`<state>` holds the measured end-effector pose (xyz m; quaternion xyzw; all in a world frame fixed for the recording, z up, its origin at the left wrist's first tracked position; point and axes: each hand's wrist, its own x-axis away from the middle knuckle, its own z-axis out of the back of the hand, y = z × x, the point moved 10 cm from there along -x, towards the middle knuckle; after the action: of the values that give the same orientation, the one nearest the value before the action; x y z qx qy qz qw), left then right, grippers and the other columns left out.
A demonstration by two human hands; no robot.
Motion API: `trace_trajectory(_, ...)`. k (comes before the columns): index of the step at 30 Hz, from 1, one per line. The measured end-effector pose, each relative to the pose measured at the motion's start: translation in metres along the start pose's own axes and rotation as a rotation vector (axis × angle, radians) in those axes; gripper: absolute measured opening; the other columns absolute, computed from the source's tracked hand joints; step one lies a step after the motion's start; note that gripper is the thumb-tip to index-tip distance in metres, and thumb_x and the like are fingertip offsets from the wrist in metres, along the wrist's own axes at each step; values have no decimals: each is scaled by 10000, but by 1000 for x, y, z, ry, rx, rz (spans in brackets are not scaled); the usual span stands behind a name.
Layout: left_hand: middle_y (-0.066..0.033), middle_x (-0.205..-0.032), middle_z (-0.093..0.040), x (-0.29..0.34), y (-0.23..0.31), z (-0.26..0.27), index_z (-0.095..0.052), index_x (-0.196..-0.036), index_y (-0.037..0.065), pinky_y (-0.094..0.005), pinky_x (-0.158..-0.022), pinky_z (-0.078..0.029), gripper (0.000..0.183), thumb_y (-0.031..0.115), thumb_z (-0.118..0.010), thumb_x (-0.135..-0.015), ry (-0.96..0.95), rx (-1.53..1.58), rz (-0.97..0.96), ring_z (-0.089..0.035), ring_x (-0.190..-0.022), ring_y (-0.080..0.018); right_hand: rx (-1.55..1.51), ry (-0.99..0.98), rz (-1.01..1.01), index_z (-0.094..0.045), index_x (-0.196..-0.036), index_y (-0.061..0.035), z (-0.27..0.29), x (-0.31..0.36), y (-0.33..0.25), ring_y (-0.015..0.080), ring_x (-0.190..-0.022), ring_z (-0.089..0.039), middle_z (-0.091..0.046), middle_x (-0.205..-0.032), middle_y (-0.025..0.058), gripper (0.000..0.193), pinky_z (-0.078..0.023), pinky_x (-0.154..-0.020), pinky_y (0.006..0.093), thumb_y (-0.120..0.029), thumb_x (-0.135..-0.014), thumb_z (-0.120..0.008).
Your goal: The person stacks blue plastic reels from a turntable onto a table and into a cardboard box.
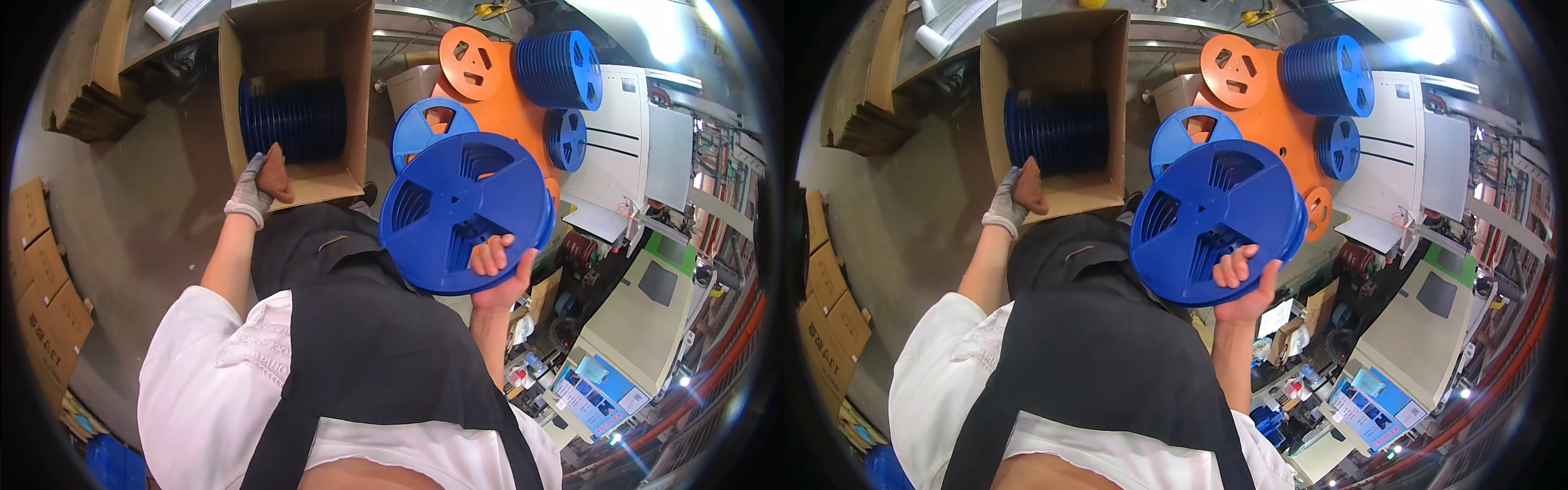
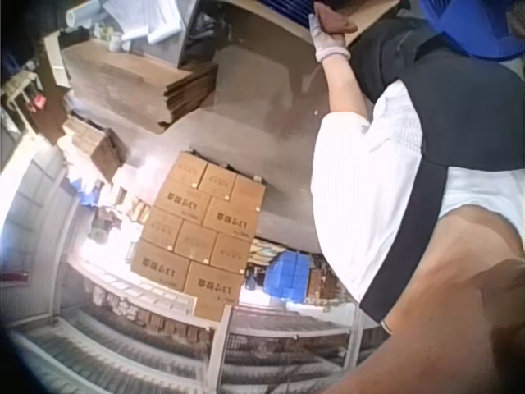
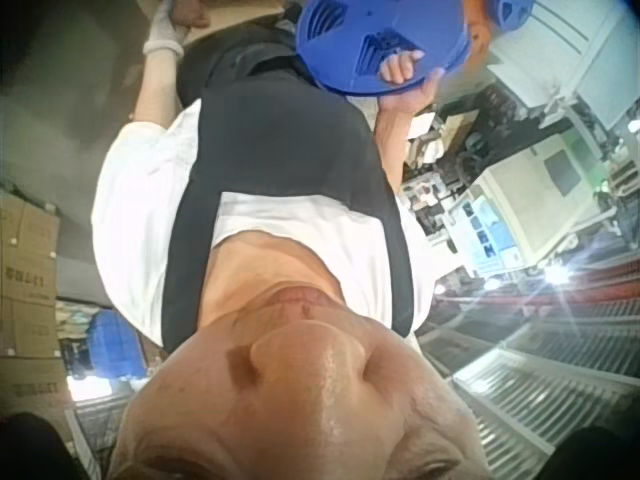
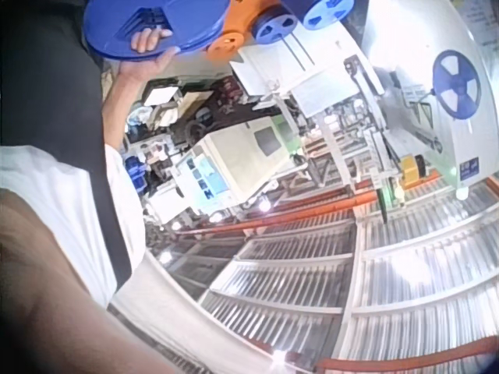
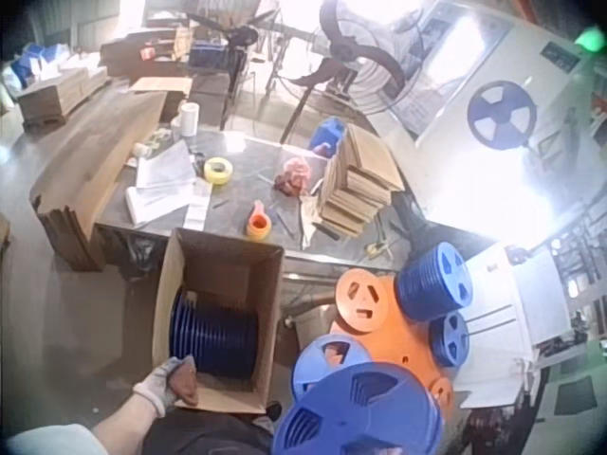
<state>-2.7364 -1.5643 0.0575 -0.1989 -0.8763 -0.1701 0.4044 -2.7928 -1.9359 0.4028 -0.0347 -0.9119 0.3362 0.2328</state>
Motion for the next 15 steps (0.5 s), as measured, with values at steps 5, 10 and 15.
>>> trace_trajectory(5,-106,-1262,-553,49,3,-101,-508,-1252,33,-362,-1034,-419,400,150,-627,-888,-259,-90,-97,-532,-1175,-239,-137,-84,35,-478,-921,-88,-6,1,-22,79,-489,-371,-392,-606,-32,462,-313,-464,249,-547,-921,-524)
trace_trajectory(10,-86,-1263,-554,83,54,-182,-510,-1277,37,-336,-1043,-401,419,114,-634,-884,-291,-214,-448,-515,-1197,-217,-354,-224,-17,-481,-868,-102,-32,0,-12,62,-451,-375,-387,-549,-49,455,-310,-448,232,-550,-910,-546)
trace_trajectory(15,-102,-1208,-588,133,91,-245,-538,-1262,34,-293,-961,-435,361,151,-604,-927,-182,-530,-878,-562,-1101,-215,-402,-308,-136,-494,-823,-108,-46,8,8,54,-421,-353,-388,-521,-55,490,-281,-411,218,-591,-905,-522)
